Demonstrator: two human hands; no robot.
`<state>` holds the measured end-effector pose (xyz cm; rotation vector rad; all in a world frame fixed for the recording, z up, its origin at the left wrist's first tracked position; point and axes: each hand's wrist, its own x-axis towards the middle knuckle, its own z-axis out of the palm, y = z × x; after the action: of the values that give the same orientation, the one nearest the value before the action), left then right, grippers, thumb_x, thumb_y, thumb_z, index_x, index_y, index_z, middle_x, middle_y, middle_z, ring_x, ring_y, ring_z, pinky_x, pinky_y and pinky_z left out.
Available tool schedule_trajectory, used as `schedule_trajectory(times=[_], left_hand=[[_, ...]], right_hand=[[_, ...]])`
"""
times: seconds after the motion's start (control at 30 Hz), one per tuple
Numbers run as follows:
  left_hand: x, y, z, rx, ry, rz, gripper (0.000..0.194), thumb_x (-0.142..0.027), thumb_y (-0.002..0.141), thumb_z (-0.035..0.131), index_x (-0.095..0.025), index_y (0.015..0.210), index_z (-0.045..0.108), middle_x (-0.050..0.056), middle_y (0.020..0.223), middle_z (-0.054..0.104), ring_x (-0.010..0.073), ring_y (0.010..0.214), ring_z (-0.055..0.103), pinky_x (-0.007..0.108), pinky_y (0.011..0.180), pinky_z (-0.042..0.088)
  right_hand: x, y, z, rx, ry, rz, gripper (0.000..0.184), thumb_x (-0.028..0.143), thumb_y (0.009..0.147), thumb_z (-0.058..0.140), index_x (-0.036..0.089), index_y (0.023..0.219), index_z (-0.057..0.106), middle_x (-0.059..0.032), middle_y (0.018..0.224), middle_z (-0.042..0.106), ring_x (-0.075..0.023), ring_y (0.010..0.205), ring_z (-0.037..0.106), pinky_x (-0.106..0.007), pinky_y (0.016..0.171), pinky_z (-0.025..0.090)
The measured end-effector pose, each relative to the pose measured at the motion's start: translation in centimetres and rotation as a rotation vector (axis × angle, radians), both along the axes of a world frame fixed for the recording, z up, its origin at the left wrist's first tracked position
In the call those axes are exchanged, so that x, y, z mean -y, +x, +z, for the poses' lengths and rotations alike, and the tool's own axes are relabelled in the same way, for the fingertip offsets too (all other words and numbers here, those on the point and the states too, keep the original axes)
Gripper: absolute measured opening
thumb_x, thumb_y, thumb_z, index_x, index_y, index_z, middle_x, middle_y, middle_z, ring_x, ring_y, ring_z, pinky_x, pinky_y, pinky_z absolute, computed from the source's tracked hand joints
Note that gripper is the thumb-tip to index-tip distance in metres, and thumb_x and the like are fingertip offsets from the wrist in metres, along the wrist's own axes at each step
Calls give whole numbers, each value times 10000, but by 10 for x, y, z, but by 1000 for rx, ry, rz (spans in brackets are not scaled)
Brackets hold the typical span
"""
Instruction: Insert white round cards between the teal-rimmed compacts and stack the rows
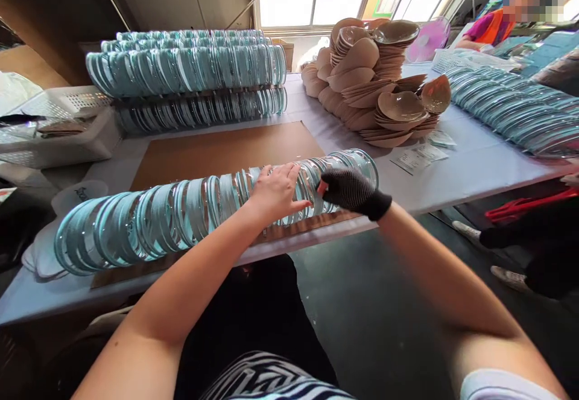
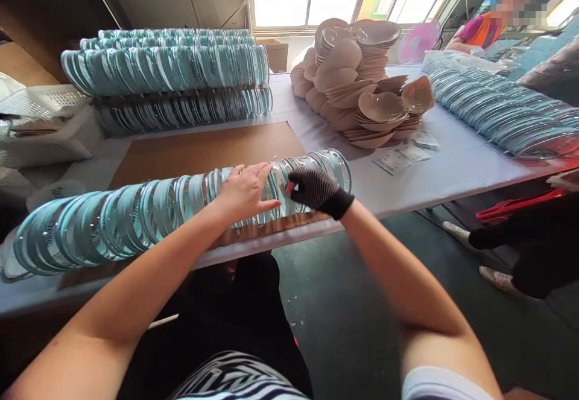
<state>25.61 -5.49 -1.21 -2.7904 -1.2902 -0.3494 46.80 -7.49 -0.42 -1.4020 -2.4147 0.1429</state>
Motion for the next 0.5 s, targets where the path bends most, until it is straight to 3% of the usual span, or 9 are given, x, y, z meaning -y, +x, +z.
schedule_trajectory(times=[0.17, 0.27, 0.3, 0.37, 0.5], left_hand=[[3, -1, -1, -9, 9, 2, 855, -638, 821, 564, -151, 1488, 342, 130, 1513, 434, 281, 1381, 408, 474, 1179, 230], [4, -4, -1, -24, 19, 6, 855, -638, 832, 550, -146, 1495, 329, 140, 1516, 427, 280, 1392, 394, 470, 1182, 221], [4, -5, 1, -36, 14, 3, 860, -639, 833, 548, -145, 1499, 320, 143, 1519, 421, 281, 1399, 386, 468, 1182, 222], [3, -7, 5, -67, -13, -7, 855, -640, 843, 539, -145, 1504, 315, 150, 1536, 393, 285, 1426, 346, 467, 1183, 221], [-1, 6, 19, -68, -27, -45, 833, -654, 868, 490, -150, 1507, 316, 160, 1609, 234, 310, 1488, 205, 501, 1184, 201]], right_hand=[[64, -7, -92, 87, 67, -186, 243, 217, 855, 529, 166, 955, 744, -105, 991, 742, -216, 822, 688, -289, 695, 495], [78, -17, -121, 163, 60, -259, 306, 241, 921, 478, 232, 1083, 736, -91, 1149, 712, -235, 938, 686, -316, 738, 506], [80, -18, -121, 171, 40, -239, 312, 260, 934, 469, 253, 1097, 735, -79, 1146, 715, -236, 947, 685, -320, 747, 506], [82, -10, -106, 164, 2, -195, 298, 302, 934, 487, 275, 1090, 739, -62, 1068, 740, -234, 913, 692, -319, 747, 508], [50, 22, -28, 65, 136, -385, 347, 294, 955, 447, 212, 1182, 696, -93, 1085, 730, -222, 958, 688, -305, 815, 507]])
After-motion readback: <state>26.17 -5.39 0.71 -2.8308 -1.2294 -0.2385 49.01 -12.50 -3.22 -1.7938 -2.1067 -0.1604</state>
